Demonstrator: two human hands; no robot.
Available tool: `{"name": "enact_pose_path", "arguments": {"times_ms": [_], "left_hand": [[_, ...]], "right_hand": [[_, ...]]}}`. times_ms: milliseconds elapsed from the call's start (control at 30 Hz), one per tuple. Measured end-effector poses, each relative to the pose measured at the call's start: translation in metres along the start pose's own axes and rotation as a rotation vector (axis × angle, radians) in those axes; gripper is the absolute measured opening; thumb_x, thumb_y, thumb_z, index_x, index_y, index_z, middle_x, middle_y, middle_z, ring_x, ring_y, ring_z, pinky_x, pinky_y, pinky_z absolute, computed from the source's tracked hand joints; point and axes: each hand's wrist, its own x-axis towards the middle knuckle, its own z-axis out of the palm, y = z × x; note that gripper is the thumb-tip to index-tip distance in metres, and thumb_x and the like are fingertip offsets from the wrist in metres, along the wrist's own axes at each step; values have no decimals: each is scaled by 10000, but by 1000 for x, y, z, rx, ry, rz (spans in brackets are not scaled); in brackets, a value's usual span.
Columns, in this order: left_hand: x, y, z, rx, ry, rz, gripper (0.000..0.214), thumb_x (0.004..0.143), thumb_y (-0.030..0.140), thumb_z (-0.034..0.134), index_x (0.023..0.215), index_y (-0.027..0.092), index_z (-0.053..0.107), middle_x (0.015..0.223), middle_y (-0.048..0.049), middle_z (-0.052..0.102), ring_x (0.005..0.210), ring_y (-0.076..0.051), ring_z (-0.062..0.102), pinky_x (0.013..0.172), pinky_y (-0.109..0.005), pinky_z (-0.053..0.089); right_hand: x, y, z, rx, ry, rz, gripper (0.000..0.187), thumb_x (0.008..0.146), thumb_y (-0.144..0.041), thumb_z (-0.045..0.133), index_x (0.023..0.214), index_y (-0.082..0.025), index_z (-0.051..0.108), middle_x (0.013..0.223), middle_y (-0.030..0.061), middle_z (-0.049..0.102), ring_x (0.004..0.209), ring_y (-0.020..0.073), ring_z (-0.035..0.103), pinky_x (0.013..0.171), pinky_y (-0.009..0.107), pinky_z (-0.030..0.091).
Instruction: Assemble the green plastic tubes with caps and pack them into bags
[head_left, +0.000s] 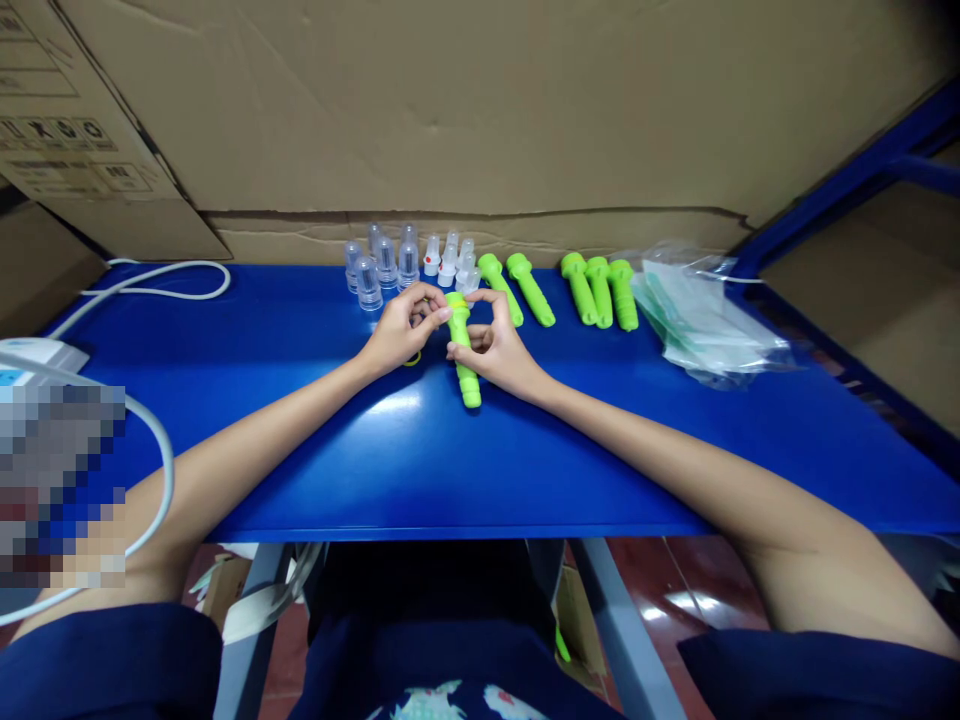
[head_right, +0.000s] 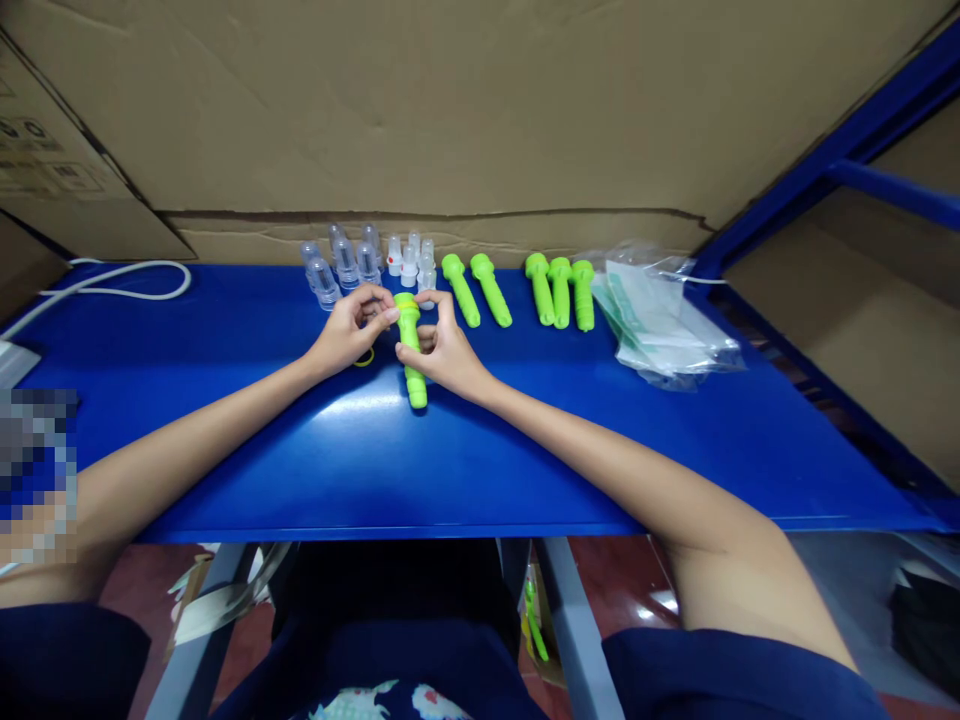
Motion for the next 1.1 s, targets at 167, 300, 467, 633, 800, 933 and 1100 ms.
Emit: {"name": "enact_pose_path", "arguments": {"times_ms": [167,300,467,633,800,933,1100], "left_hand": [[0,-2,2,77,55,57,350,925,510,686,1016,187,590,978,-52,660,877,-151,645,677,-245,456],[-1,-5,2,109,89,70,400,915,533,695,1099,202,569,1108,-76,686,941,-170,679,729,-269,489],[-1,-5,0,172,133,76,389,919,538,690,1089,202,594,1119,-76,693,963,-172,687,762,-281,498],[0,-4,-1,175,144,55,371,907,527,710,1040,189,636,1071,-68,704,938,-160,681,745,-265,476],[-1,-2,-1,135,134,65,323,886,468,748,1005,182,653,1004,-51,729,901,-150,682,746,-264,462],[-1,0,-1,143,116,57,305,880,452,760,993,185,665,990,-48,736,879,-147,677,738,-264,461],[-1,3,-1,161,115,56,312,877,474,759,945,182,675,947,-42,736,836,-146,661,720,-264,459]], "right_hand": [[3,4,1,-8,46,-35,712,858,-530,750,1311,-297,252,796,-60,620,702,172,686,659,341,608],[4,2,1,4,50,-88,668,940,-592,637,1366,-278,228,982,36,725,915,215,738,819,424,623],[3,-3,0,-45,9,-71,611,1005,-597,513,1403,-253,202,1132,110,737,1021,232,723,885,460,594],[3,-5,1,-23,15,-14,668,937,-627,611,1342,-259,228,993,50,730,912,220,726,839,440,601],[2,-8,3,-2,23,-2,723,833,-543,747,1275,-270,244,924,-1,674,855,203,709,835,436,603],[0,-10,3,-11,24,-1,680,843,-501,733,1267,-283,248,896,-20,638,816,201,704,789,440,604],[-1,-12,4,-7,11,-7,651,843,-471,747,1232,-294,256,880,-28,621,793,197,699,767,423,599]]}}
